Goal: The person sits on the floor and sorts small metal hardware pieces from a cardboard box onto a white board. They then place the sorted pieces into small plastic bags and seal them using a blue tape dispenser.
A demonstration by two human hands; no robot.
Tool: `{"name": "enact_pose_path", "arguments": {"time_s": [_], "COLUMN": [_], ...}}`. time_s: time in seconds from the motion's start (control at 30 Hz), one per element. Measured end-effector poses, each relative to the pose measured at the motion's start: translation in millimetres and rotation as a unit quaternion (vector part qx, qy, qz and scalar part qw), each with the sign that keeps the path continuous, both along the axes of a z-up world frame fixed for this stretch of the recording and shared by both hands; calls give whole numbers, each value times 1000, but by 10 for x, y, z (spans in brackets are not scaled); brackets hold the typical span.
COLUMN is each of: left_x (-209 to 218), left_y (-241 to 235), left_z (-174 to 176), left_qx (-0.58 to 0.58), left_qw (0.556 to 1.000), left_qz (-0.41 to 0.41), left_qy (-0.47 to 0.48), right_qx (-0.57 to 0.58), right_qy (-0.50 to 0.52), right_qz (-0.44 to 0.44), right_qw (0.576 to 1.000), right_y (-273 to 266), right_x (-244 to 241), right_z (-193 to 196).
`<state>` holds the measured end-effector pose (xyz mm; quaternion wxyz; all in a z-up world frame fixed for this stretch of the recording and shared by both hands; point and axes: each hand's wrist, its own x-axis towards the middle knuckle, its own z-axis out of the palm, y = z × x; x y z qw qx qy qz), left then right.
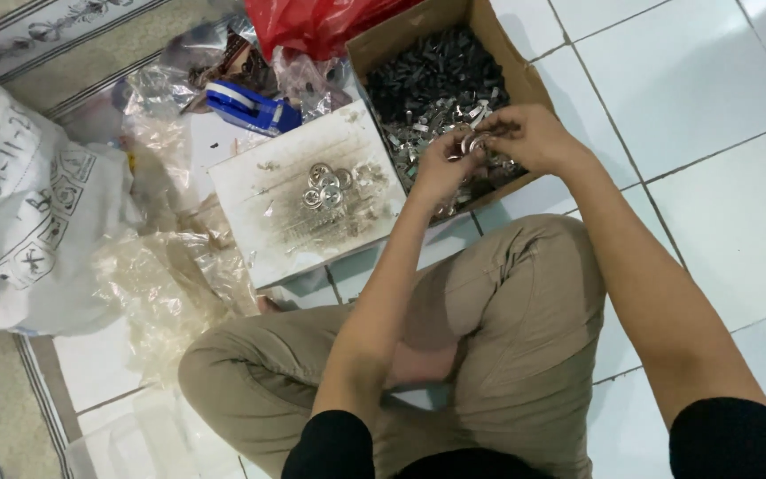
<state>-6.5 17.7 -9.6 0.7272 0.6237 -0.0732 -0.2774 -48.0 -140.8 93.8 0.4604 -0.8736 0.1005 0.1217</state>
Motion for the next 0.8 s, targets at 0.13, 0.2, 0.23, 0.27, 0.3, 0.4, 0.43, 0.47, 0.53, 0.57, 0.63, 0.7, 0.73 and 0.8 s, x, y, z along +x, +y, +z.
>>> {"name": "enact_pose_path", "arguments": {"time_s": [0.13, 0.2, 0.23, 0.27, 0.3, 0.4, 0.43, 0.47, 0.53, 0.57, 0.63, 0.7, 0.73, 0.8], "left_x": [87, 17, 31, 43, 31, -81, -56, -32, -10, -12, -8, -2, 8, 63], "left_y": [498, 868, 1043, 1216, 1383, 1828, 1925, 2026, 2158, 2194, 2233, 2235, 2226, 2241], "left_z": [-57, 202, 249, 294, 332, 925, 765, 605, 408, 367, 297, 247, 216, 184], "left_qx": [12, -1, 0, -5, -8, 161, 160, 152, 142, 192, 237, 276, 273, 281], "left_qw": [998, 997, 997, 996, 994, 982, 981, 978, 973, 961, 946, 930, 930, 926], "left_qz": [55, 74, 79, 92, 102, 102, 108, 143, 181, 194, 211, 227, 229, 232], "left_qy": [-5, 16, 13, 22, 33, 20, 21, 4, -13, -43, -71, -89, -86, -94], "right_qx": [119, 186, 187, 172, 157, 228, 228, 196, 162, 109, 52, 28, 25, 20], "right_qy": [-10, 3, 1, -11, -21, -23, -22, -45, -68, -89, -108, -138, -136, -144], "right_qz": [19, 38, 44, 61, 75, 86, 92, 90, 91, 81, 75, 47, 49, 44], "right_qw": [993, 982, 981, 983, 985, 970, 969, 976, 980, 987, 990, 989, 989, 988], "right_y": [268, 498, 624, 749, 870, 1251, 1378, 1508, 1691, 1747, 1849, 1932, 1913, 1912], "right_x": [239, 370, 439, 508, 546, 739, 726, 711, 693, 694, 687, 657, 644, 672], "right_z": [-249, -279, -357, -437, -526, -852, -848, -845, -886, -925, -976, -998, -1053, -1148]}}
